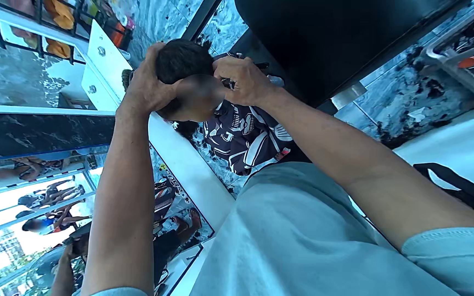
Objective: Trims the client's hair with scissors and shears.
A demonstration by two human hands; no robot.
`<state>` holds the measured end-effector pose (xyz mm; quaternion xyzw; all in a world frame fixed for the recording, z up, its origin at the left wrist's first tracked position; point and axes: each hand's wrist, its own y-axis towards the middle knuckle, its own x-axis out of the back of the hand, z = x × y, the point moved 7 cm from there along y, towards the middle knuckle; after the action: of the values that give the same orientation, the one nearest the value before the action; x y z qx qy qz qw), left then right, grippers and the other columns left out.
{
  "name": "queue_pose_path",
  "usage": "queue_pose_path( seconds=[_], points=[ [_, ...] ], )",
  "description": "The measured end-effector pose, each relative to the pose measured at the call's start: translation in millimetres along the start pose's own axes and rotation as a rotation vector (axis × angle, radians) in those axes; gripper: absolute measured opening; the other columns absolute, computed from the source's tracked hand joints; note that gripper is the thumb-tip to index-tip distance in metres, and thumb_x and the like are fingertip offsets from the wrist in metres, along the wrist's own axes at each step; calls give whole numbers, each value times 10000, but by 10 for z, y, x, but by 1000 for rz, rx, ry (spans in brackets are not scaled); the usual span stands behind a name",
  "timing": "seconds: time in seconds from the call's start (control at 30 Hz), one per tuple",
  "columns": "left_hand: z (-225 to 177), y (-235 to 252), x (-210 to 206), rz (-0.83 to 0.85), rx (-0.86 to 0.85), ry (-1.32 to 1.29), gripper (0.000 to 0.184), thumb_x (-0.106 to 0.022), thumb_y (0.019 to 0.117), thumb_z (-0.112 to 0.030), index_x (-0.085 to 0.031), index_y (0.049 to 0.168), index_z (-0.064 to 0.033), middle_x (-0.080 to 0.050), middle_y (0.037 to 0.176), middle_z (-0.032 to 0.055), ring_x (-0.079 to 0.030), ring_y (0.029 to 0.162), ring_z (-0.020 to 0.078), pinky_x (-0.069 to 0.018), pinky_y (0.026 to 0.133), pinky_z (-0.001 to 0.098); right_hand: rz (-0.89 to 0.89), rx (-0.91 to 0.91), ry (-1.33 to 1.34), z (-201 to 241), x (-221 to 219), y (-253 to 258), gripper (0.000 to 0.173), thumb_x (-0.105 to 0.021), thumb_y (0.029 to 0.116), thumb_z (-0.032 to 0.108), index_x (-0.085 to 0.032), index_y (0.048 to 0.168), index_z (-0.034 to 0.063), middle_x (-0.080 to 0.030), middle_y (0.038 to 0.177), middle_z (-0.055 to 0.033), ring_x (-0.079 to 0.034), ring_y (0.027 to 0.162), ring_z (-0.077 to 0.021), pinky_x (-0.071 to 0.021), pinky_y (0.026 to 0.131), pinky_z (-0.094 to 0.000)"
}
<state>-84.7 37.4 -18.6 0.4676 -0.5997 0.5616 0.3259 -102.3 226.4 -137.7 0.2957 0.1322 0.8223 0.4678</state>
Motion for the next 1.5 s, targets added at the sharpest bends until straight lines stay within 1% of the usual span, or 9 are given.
queue_pose_path(
  seconds=[0.4,0.53,0.7,1.03,1.2,1.27,1.37,1.43,1.5],
  points=[
    [15,27,12,-3,-6,2,1050,-697,731,-775,-327,1572,-266,-599,1409,140,-599,1290,281,-476,1054,585,58,-17,-52,3,-23,-30,186,-628,951,313,-681,939,134,-661,1322,-95,-603,1265,-236,-467,897,-534],
    [46,37,-1,-16,-48,-25,1021,-711,750,-747,-336,1569,-266,-591,1424,116,-593,1300,233,-483,1075,535,-93,-36,127,-122,21,-99,174,-664,971,230,-710,958,62,-717,1218,-114,-679,1171,-190,-565,993,-377],
    [71,36,-11,-19,-72,-54,1011,-725,759,-717,-342,1571,-253,-586,1434,115,-584,1312,231,-475,1087,529,-25,-74,100,-167,-56,-129,212,-634,982,274,-707,986,75,-737,1134,-85,-702,1045,-191,-566,913,-419],
    [110,32,-15,-12,-60,-62,1020,-723,749,-733,-337,1570,-267,-582,1437,110,-584,1310,224,-478,1083,526,8,-68,72,-181,-116,-109,203,-635,979,285,-708,977,96,-734,1144,-65,-693,1071,-187,-560,902,-437],
    [156,56,-30,-37,-72,-72,1044,-717,735,-759,-334,1573,-269,-552,1466,119,-551,1345,239,-462,1100,531,-74,-68,108,-154,9,-139,162,-626,984,205,-724,995,76,-709,1252,-102,-644,1241,-202,-533,1044,-425],
    [169,3,-35,-114,-76,-60,1033,-706,757,-751,-334,1582,-253,-484,1505,157,-479,1393,282,-424,1126,535,-224,-132,172,-103,291,-204,221,-553,1014,105,-685,1146,-13,-712,1191,-132,-697,1088,-188,-585,958,-367],
    [-19,-233,-99,-296,-29,74,871,-607,885,-689,-347,1591,-249,-436,1530,227,-495,1355,391,-461,1046,596,-407,-391,439,-19,760,-458,351,-447,1104,163,-451,1392,-38,-743,1007,-88,-695,647,-152,-616,555,-327],
    [-140,-349,-219,-366,117,223,873,-492,899,-754,-274,1629,-329,-340,1599,258,-552,1263,467,-516,889,647,-514,-660,784,-38,775,-719,369,-378,1130,252,-353,1468,105,-637,763,-53,-538,441,-156,-500,375,-305],
    [-206,-400,-325,-388,234,308,1189,-456,721,-972,-175,1660,-299,-243,1643,284,-563,1213,512,-526,815,662,-564,-944,1091,-58,500,-982,295,-336,1130,345,-419,1384,220,-516,694,-6,-494,470,-147,-492,409,-317]
  ],
)
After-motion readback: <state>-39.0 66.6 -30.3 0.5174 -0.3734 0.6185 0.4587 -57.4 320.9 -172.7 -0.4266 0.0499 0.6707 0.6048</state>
